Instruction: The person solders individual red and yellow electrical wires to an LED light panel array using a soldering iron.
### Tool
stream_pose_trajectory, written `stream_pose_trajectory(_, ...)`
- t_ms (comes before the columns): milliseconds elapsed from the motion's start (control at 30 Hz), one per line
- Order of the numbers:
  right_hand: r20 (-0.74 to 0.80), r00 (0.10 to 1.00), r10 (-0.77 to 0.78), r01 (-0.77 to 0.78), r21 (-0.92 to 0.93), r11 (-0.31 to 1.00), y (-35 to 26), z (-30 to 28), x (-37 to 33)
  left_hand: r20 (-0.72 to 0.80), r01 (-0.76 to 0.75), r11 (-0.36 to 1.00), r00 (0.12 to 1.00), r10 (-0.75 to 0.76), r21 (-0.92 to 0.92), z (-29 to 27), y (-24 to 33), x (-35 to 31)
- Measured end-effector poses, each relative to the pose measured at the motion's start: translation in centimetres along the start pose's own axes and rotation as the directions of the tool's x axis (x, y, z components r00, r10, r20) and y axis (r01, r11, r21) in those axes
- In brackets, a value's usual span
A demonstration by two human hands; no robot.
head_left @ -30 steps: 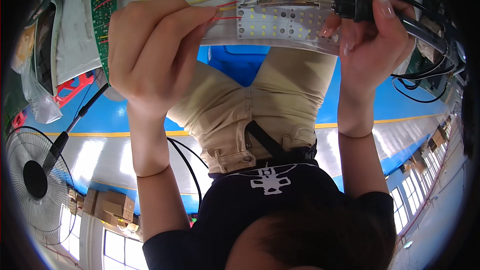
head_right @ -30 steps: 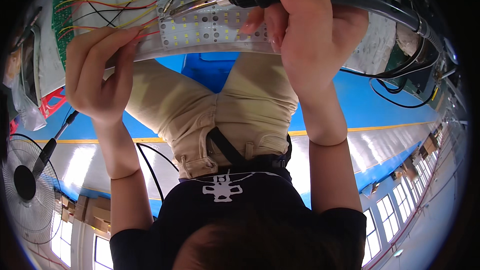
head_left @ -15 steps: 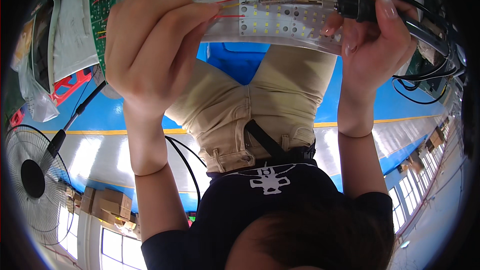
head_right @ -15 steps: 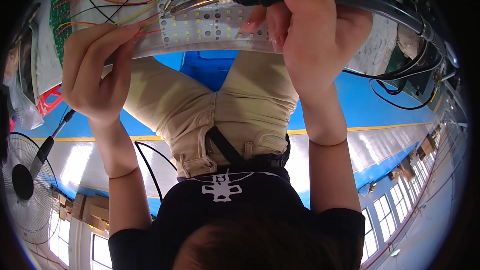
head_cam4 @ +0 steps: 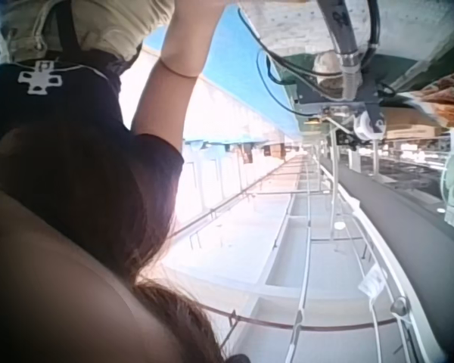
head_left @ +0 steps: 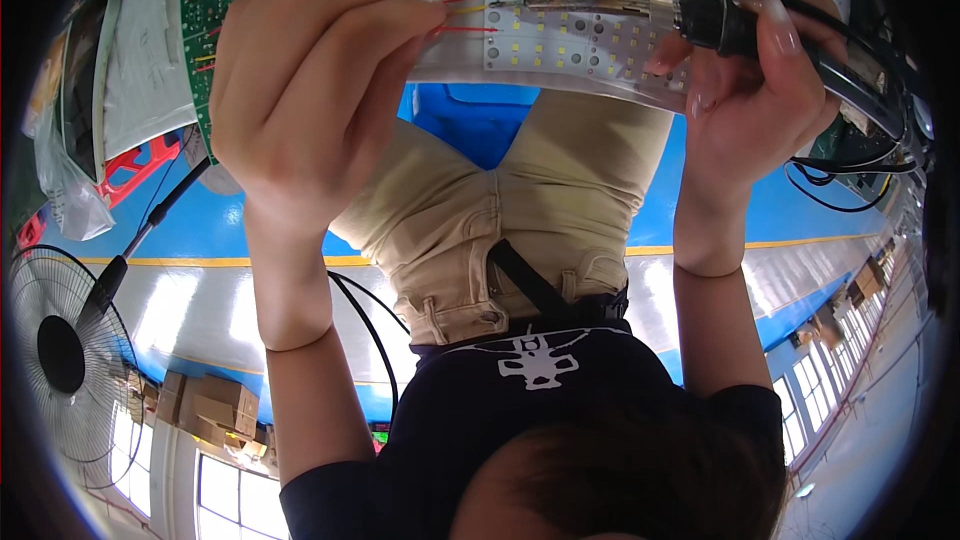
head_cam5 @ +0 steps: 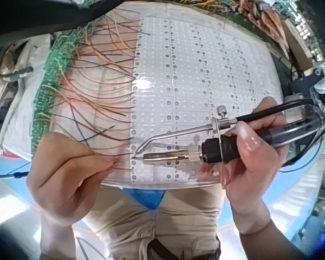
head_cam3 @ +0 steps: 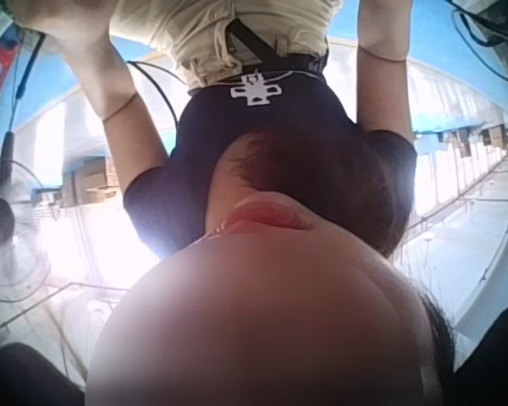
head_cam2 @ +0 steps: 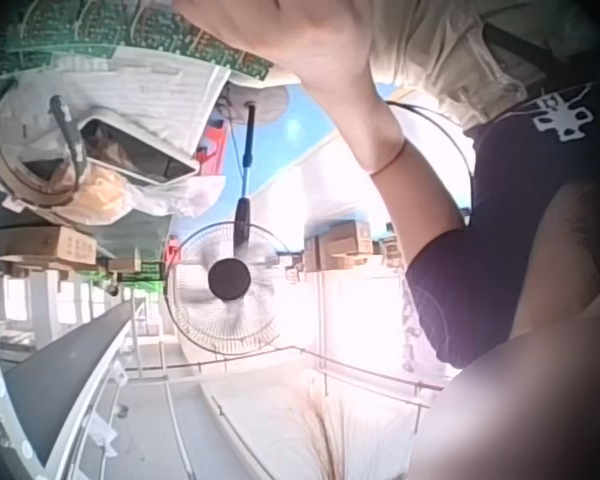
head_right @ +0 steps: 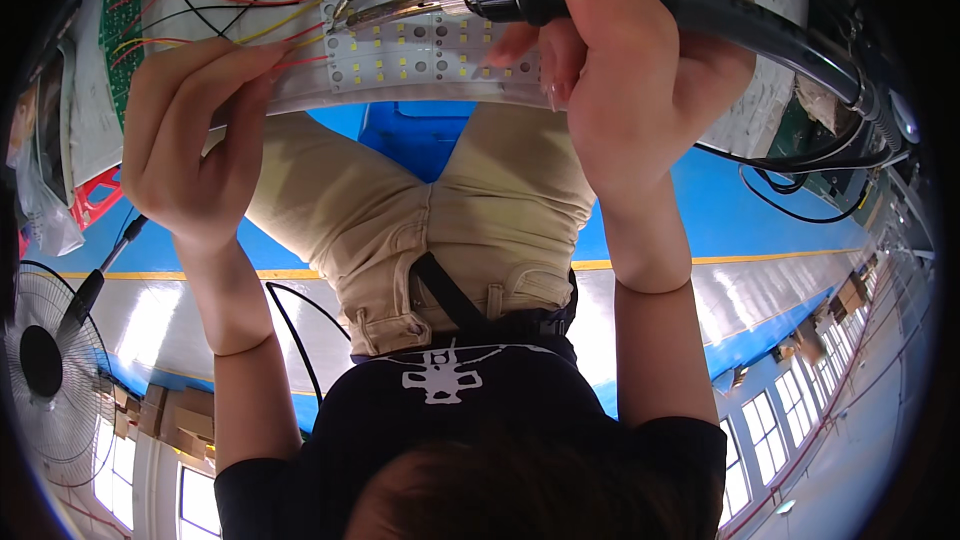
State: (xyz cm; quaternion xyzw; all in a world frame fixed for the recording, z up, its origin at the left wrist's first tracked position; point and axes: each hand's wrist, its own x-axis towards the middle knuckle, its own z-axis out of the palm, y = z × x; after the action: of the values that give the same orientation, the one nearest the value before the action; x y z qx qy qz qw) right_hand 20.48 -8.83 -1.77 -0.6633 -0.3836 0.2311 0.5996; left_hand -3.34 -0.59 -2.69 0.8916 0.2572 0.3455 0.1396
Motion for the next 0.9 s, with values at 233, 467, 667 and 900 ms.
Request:
stream_pose_trajectory(233, 0.113, 0.992, -0.063, 0.051, 0.104, 0.993, -0.1, -1.1, 0.1, 0.018, 0.018, 1.0, 1.0, -0.018, 0.012, 0.0, 0.2, 0.4)
stream_pose_trajectory(467, 0.053, 0.996, 0.078, -0.081, 0.058, 0.995, 0.0, -0.7, -0.3, 0.026, 0.017, 0.999, 1.0, -0.017, 0.032, -0.2, 0.3, 0.1)
stream_pose_trajectory(667, 0.068, 0.996, 0.049, -0.054, 0.071, 0.996, -0.1, -1.2, -0.1, 0.022, -0.005, 1.0, 1.0, 0.004, 0.021, -0.1, 0.1, 0.4)
stream_pose_trajectory(900, 0.102, 0.995, 0.022, -0.034, 0.118, 0.992, 0.5, -1.3, -0.2, 0.027, -0.008, 0.999, 1.0, 0.007, 0.036, -0.2, 0.0, 0.1)
